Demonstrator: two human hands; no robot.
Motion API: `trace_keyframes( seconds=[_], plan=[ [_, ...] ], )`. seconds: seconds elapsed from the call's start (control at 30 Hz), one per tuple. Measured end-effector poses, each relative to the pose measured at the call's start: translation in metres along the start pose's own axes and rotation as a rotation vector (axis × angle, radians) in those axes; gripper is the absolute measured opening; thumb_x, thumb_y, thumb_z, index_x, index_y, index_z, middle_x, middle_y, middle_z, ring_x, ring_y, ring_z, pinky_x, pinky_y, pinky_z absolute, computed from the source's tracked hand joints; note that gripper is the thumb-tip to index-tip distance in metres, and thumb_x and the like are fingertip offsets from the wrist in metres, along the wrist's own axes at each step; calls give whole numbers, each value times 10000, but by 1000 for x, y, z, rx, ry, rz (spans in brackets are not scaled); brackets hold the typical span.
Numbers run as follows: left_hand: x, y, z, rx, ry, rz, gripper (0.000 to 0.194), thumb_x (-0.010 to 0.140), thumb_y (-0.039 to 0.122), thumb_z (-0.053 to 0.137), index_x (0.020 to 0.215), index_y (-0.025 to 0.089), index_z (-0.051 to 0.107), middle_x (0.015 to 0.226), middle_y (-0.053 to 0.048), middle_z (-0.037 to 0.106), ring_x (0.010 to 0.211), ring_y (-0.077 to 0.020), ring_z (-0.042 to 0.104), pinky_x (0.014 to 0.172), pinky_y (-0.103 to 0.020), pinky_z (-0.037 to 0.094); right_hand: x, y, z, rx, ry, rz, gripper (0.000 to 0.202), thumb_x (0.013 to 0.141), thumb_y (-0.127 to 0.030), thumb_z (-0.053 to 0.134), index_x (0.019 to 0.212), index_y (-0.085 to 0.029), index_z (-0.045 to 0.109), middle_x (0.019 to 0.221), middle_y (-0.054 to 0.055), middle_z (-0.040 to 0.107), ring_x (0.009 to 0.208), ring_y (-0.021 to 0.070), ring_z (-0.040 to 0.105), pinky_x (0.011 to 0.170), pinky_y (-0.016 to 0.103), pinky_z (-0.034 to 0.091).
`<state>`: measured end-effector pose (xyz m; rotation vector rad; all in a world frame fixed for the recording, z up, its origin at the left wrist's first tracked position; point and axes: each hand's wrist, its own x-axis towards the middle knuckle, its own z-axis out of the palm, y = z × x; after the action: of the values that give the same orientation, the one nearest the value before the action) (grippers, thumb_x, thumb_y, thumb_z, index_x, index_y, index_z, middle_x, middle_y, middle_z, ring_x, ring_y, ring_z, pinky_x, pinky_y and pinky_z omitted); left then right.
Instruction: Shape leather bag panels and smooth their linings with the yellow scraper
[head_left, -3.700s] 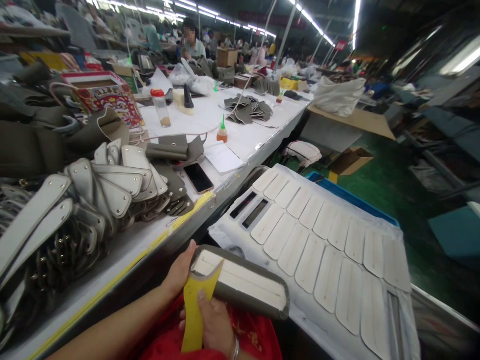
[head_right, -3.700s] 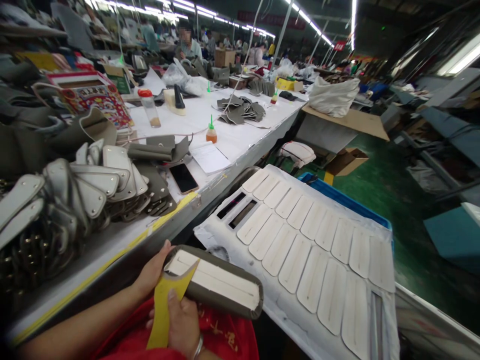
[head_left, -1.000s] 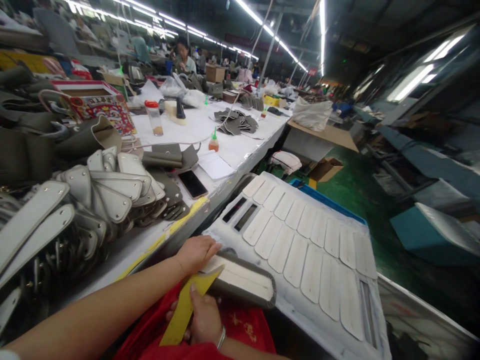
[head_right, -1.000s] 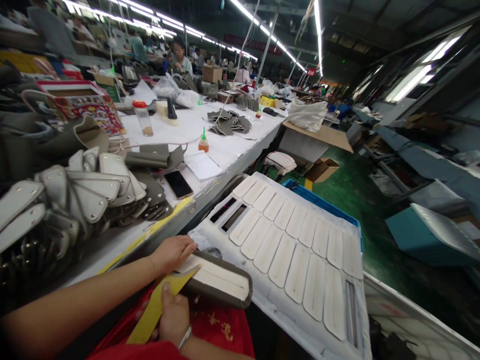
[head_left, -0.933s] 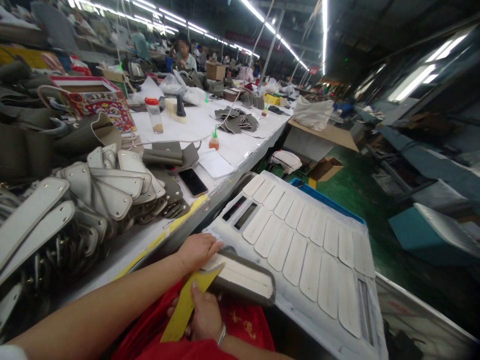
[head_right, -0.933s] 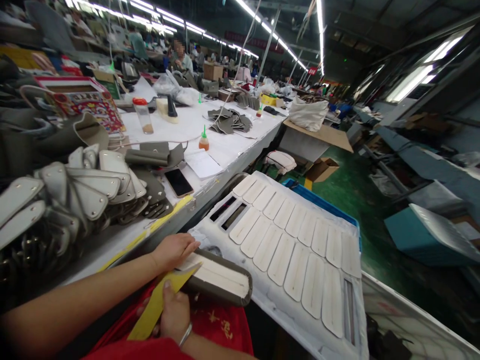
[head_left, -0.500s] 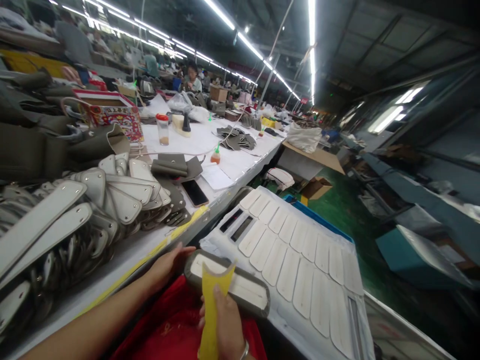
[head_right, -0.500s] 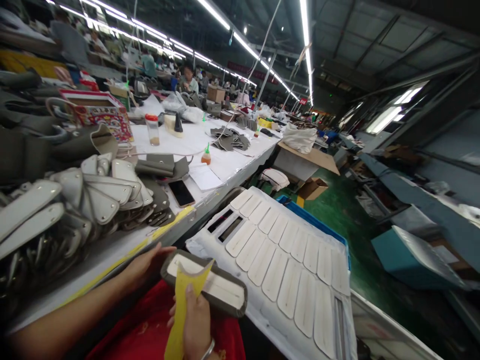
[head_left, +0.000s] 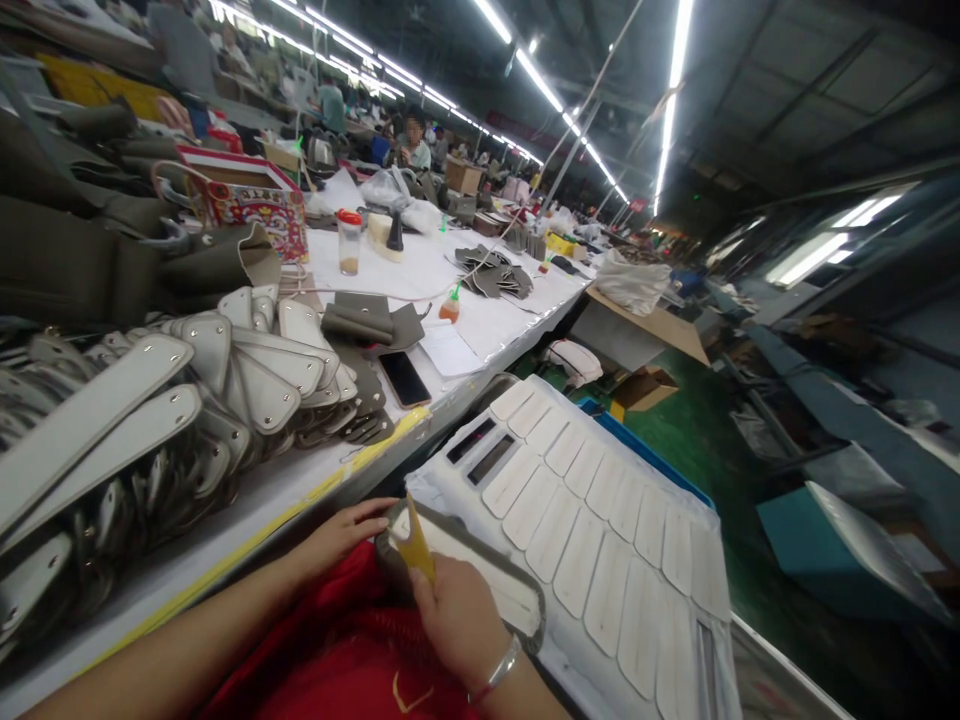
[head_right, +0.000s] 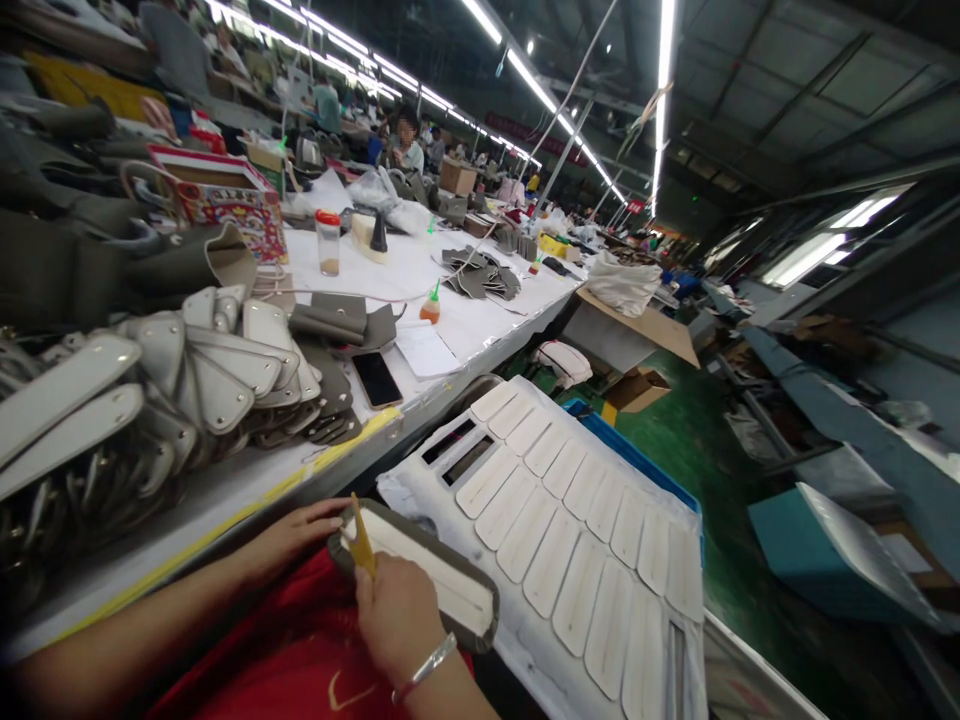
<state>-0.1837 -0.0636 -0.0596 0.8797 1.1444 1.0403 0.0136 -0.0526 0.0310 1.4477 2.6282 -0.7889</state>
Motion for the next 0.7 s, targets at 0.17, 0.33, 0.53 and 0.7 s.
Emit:
trace_keyframes(
  seconds=[0.17,0.33,0.53,0.7],
  plan=[
    [4,8,3,155,-16,41,421,786,366,537,1155,163,562,1200,-76,614,1099,-259,553,977,-384,405,8,0,-16,-62,-46,-6,345,892,-329,368,856,-143,657,778,123,681,691,220,618,578,285,346],
    [5,12,1,284,-28,64,386,787,352,523,1131,181,570,1163,-54,630,1103,-245,544,994,-364,384,16,1,-46,-103,-79,-19,309,865,-330,429,815,-152,677,767,109,686,683,200,613,584,264,358],
    [8,24,-7,317,-142,70,384,740,308,550,1099,179,594,1103,-43,657,1034,-234,584,942,-339,428,24,2,-50,-145,-48,-63,284,846,-334,464,766,-167,679,681,82,666,608,179,589,532,248,341],
    [14,32,-10,349,-182,59,418,666,229,521,1070,167,609,1017,-36,678,936,-220,612,861,-320,471,36,-6,-50,-233,-84,-80,263,824,-313,499,749,-146,688,691,117,670,605,206,602,547,271,388]
  ],
)
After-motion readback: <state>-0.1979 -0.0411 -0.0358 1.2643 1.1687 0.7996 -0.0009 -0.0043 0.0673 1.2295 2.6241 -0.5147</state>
